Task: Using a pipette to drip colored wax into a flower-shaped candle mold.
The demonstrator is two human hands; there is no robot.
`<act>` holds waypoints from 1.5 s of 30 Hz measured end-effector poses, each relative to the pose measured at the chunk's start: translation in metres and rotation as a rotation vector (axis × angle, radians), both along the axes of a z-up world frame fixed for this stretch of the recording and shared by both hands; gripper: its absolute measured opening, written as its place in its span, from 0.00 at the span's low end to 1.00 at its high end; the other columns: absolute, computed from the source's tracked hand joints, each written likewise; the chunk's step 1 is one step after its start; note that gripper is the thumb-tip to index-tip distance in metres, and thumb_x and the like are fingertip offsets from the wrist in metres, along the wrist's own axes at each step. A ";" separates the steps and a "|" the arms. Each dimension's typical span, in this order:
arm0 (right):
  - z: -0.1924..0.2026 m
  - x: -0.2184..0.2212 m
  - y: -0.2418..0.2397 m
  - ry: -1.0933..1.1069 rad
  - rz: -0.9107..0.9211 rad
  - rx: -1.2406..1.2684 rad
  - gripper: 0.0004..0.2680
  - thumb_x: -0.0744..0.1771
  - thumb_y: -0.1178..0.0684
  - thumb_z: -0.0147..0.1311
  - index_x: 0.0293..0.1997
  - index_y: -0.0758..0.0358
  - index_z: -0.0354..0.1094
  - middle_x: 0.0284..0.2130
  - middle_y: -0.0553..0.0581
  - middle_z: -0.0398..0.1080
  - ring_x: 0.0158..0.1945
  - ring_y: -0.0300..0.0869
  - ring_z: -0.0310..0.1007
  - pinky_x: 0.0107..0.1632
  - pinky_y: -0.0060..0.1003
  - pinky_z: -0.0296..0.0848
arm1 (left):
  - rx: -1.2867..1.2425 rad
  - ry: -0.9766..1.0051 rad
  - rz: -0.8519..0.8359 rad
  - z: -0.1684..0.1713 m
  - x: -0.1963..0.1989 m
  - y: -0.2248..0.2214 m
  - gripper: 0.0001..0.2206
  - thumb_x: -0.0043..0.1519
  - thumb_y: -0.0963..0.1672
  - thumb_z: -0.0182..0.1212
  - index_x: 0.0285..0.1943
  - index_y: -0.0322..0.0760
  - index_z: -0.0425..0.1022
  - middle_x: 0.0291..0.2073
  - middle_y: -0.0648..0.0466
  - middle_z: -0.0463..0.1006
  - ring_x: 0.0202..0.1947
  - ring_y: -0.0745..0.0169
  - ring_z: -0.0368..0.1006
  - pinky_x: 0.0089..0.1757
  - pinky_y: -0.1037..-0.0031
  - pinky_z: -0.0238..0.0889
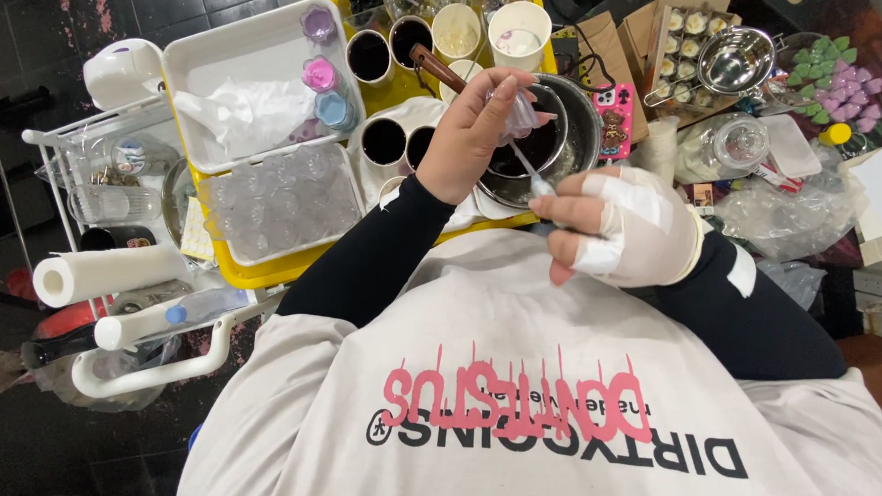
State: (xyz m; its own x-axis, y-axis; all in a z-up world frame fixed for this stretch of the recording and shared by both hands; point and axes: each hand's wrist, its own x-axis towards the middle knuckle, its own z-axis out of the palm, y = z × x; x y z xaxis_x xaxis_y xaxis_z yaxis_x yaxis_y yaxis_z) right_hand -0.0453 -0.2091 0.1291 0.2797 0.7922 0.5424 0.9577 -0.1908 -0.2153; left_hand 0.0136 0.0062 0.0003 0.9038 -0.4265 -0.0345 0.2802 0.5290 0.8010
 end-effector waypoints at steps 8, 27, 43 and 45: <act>0.001 0.005 0.002 -0.005 -0.011 -0.020 0.13 0.59 0.44 0.69 0.32 0.59 0.67 0.44 0.59 0.74 0.42 0.51 0.76 0.39 0.45 0.76 | 0.078 -0.060 -0.023 0.013 0.012 0.002 0.12 0.73 0.47 0.56 0.55 0.32 0.68 0.46 0.53 0.75 0.48 0.62 0.79 0.52 0.72 0.74; -0.021 -0.001 -0.020 0.095 -0.018 0.026 0.14 0.61 0.43 0.68 0.34 0.58 0.65 0.46 0.59 0.73 0.43 0.52 0.76 0.41 0.47 0.76 | 0.102 -0.091 -0.012 -0.001 0.022 -0.005 0.10 0.73 0.45 0.54 0.54 0.31 0.68 0.44 0.54 0.75 0.46 0.66 0.77 0.52 0.72 0.73; -0.028 -0.003 -0.016 0.078 -0.091 0.098 0.14 0.61 0.43 0.67 0.35 0.59 0.64 0.47 0.60 0.72 0.42 0.54 0.76 0.38 0.46 0.75 | 0.278 -0.250 0.039 0.014 0.015 -0.011 0.08 0.74 0.43 0.55 0.54 0.32 0.68 0.43 0.57 0.76 0.47 0.72 0.76 0.50 0.78 0.71; -0.027 -0.003 -0.013 0.040 -0.081 0.051 0.14 0.62 0.44 0.68 0.36 0.59 0.65 0.47 0.59 0.73 0.41 0.51 0.77 0.38 0.45 0.75 | 0.316 -0.293 0.054 0.014 0.015 -0.010 0.08 0.75 0.44 0.55 0.54 0.32 0.69 0.43 0.56 0.76 0.47 0.73 0.75 0.50 0.78 0.70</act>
State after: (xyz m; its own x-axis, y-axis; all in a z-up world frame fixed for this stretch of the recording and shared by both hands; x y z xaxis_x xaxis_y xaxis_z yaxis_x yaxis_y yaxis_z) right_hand -0.0485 -0.2222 0.1017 0.3637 0.7379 0.5686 0.9302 -0.2548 -0.2644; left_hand 0.0289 -0.0036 0.0141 0.9157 -0.3877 0.1059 -0.0049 0.2526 0.9676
